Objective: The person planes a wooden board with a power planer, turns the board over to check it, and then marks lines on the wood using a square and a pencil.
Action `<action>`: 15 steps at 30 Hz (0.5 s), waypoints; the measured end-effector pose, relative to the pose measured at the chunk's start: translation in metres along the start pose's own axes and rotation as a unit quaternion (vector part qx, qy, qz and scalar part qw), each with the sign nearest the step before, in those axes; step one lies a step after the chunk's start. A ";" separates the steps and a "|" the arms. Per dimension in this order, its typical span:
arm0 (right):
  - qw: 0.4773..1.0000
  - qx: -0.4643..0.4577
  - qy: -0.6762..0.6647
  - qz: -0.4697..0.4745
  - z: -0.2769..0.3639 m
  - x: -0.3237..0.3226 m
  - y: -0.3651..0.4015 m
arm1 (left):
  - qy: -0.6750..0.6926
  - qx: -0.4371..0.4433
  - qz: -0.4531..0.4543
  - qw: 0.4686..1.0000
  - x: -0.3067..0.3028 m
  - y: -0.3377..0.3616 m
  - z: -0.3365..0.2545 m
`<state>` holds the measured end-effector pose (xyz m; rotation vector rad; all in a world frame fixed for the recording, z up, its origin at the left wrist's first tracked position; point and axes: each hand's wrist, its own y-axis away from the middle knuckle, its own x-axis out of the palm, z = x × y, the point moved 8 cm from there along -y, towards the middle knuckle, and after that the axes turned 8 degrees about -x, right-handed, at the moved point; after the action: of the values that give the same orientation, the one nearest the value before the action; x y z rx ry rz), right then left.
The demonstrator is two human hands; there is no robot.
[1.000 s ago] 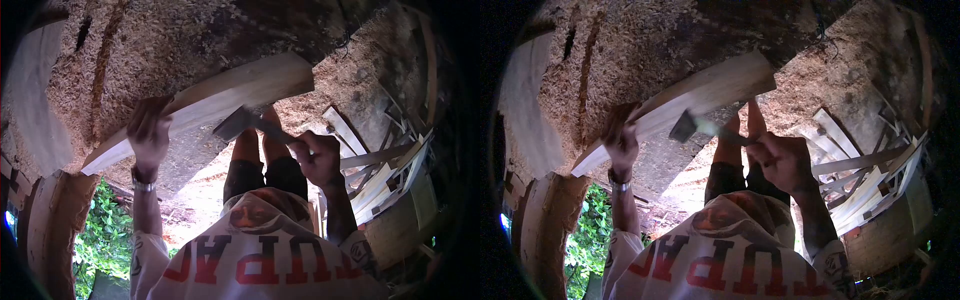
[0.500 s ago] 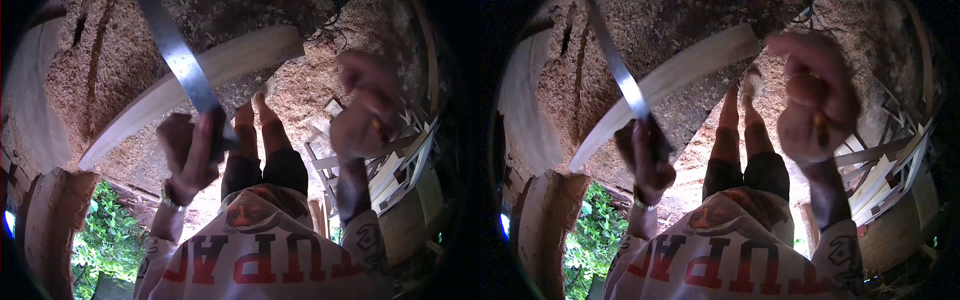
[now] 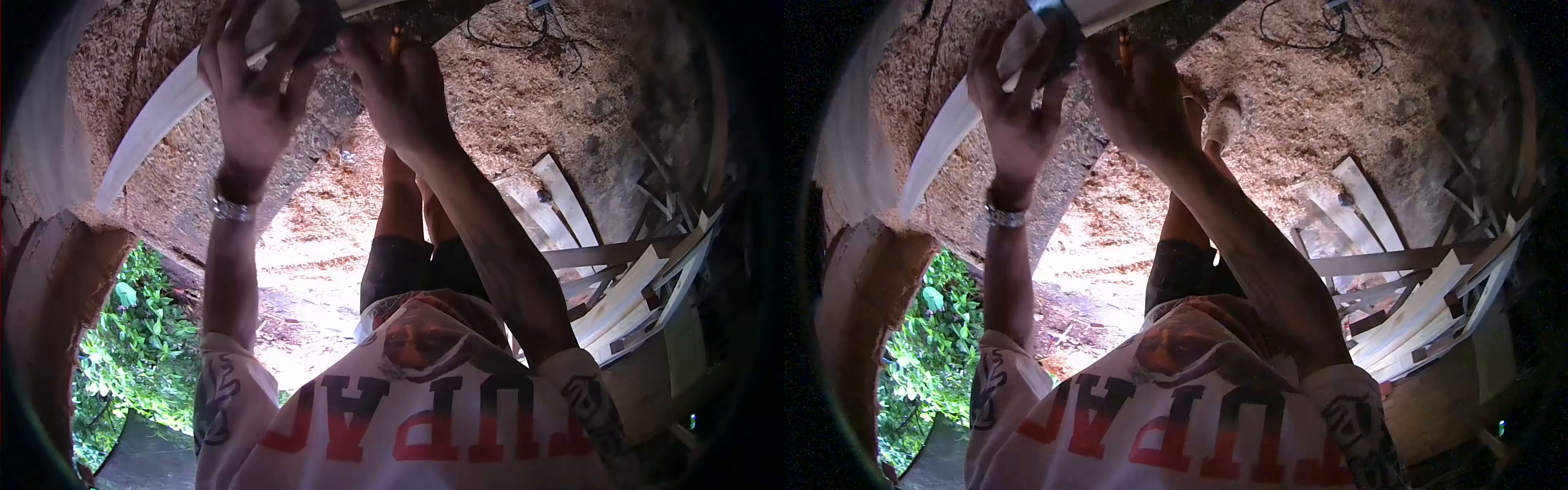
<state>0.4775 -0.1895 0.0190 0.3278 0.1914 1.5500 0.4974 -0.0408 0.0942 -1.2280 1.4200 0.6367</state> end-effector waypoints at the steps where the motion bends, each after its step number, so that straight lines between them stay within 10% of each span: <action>1: 0.999 -0.029 0.033 -0.001 0.003 -0.001 -0.004 | 0.018 0.015 0.042 0.999 0.004 -0.005 0.004; 3: 0.992 -0.087 0.096 0.003 0.013 0.000 -0.011 | 0.000 0.088 -0.050 0.995 -0.013 -0.023 -0.004; 7: 0.996 -0.086 0.017 0.022 0.015 0.009 -0.004 | 0.101 0.069 0.091 0.988 -0.026 -0.026 0.011; 15: 0.987 0.090 -0.099 0.093 -0.016 -0.011 0.040 | 0.130 0.183 0.086 0.971 -0.025 -0.024 0.031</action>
<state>0.4347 -0.1994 0.0158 0.6558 0.1479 1.6758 0.5277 -0.0122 0.1153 -0.9241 1.7860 0.3136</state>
